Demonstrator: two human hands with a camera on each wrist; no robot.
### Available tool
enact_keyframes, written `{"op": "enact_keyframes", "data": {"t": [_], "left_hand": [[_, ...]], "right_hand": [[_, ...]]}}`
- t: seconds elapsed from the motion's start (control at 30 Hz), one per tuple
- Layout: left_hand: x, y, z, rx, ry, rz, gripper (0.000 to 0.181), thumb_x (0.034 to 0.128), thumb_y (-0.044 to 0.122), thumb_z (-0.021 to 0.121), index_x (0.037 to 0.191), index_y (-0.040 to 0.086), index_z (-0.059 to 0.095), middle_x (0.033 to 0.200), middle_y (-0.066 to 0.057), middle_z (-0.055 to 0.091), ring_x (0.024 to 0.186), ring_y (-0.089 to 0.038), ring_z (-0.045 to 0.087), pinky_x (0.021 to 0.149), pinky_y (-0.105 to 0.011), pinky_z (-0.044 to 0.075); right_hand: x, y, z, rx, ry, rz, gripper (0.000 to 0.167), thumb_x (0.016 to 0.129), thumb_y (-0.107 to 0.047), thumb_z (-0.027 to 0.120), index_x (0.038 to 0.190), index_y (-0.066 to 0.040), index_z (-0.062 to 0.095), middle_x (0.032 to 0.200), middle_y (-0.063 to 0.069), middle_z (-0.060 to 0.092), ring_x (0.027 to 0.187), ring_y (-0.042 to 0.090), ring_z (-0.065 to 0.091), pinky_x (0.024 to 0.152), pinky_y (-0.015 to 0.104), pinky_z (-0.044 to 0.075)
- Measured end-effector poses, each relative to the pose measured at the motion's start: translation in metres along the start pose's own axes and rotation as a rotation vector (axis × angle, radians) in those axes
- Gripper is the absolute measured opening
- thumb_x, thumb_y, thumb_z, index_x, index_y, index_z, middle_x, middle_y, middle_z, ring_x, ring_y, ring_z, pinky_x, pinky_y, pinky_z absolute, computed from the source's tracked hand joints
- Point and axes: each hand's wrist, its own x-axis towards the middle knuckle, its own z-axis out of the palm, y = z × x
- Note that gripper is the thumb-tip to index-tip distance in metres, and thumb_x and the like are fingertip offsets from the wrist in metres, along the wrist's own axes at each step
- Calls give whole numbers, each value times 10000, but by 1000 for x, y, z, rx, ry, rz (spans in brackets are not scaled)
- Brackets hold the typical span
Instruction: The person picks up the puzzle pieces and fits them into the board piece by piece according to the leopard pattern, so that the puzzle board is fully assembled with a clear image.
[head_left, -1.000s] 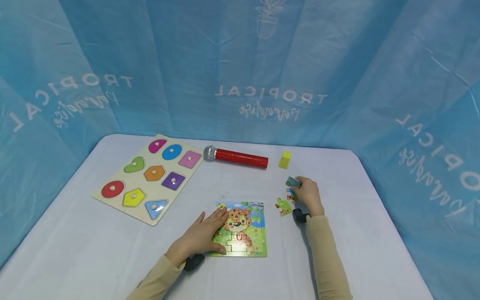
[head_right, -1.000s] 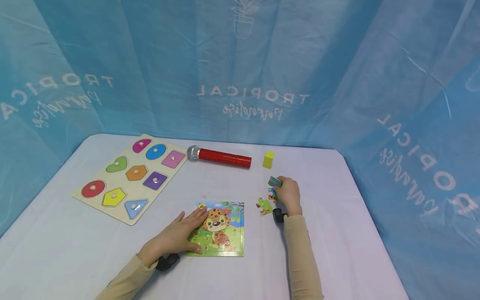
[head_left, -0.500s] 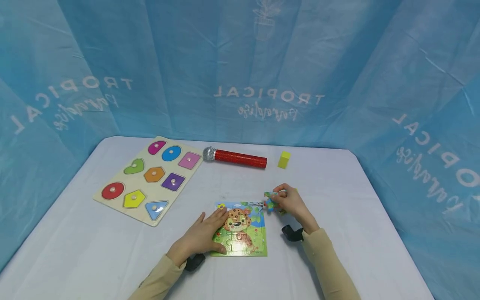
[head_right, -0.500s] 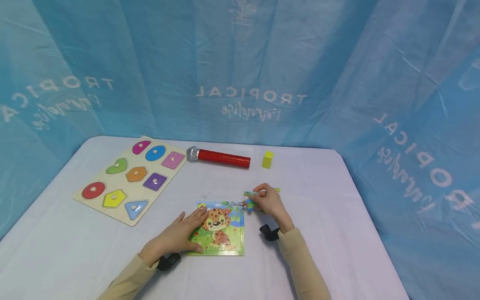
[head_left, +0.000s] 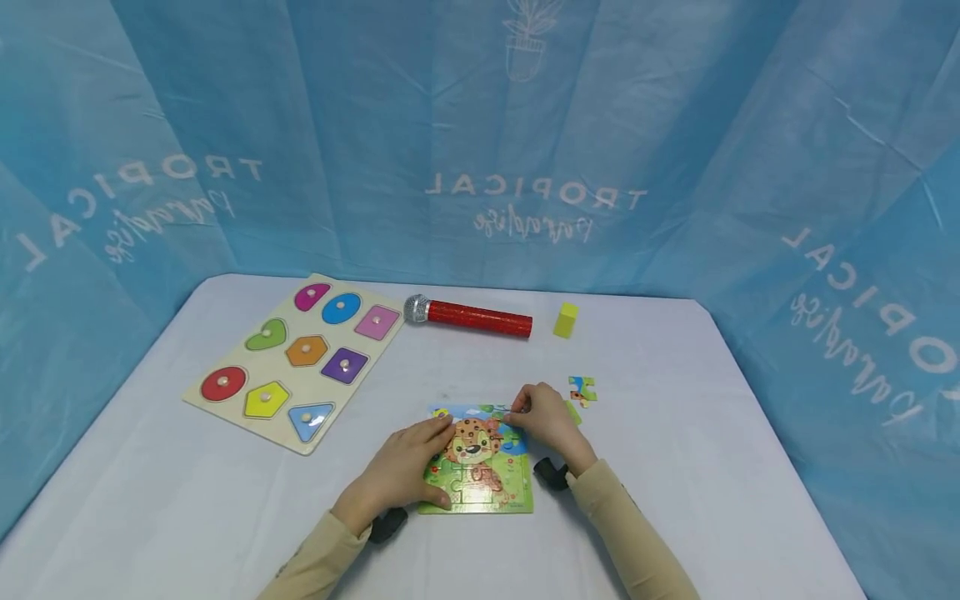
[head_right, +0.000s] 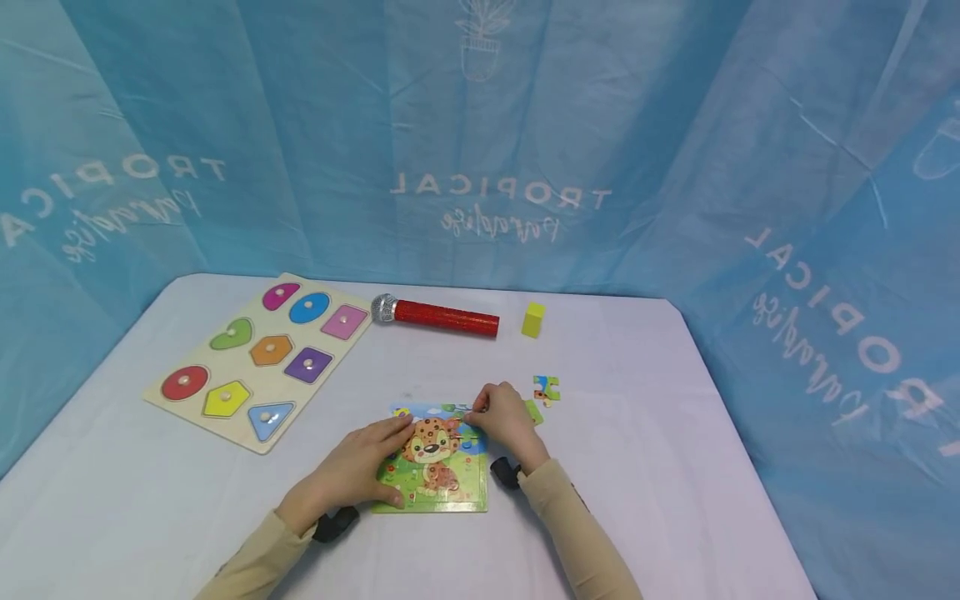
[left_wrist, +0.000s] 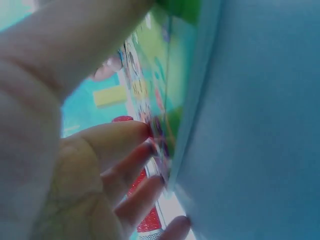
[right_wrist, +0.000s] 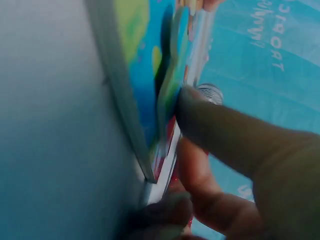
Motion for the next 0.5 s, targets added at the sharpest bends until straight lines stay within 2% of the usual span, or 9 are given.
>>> {"op": "enact_keyframes", "data": {"t": [0.17,0.33,0.4,0.5], "left_hand": [[0,-1,0,32,14,6,1037,616,499,857,1446,38,440,1533,-133,392,1279,-355,409,997,-528,416],[-1,-1,-1,17,20,50,974,685,488,822,1448,24,432,1522,-201,373,1350,-403,373,1060,-563,385],[-1,1,-1,-3,25,74,926,721,471,804,1446,29,437,1503,-211,393,1363,-404,373,1081,-567,371],[-1,2,0,3,32,100,871,732,457,802,1422,39,475,1467,-189,444,1337,-376,414,1061,-547,400]], "right_hand": [[0,0,2,-18,-32,-12,224,836,-250,754,752,-130,586,692,0,528,630,145,460,562,248,343],[3,5,-6,54,-54,-1,194,877,-271,714,805,-125,609,720,-1,555,647,133,467,571,235,358],[6,10,-14,98,-37,23,165,901,-264,687,847,-120,628,755,13,584,663,139,491,575,235,382],[8,23,-32,113,45,50,134,922,-238,658,942,-106,657,868,52,643,751,177,552,634,278,451]]}}
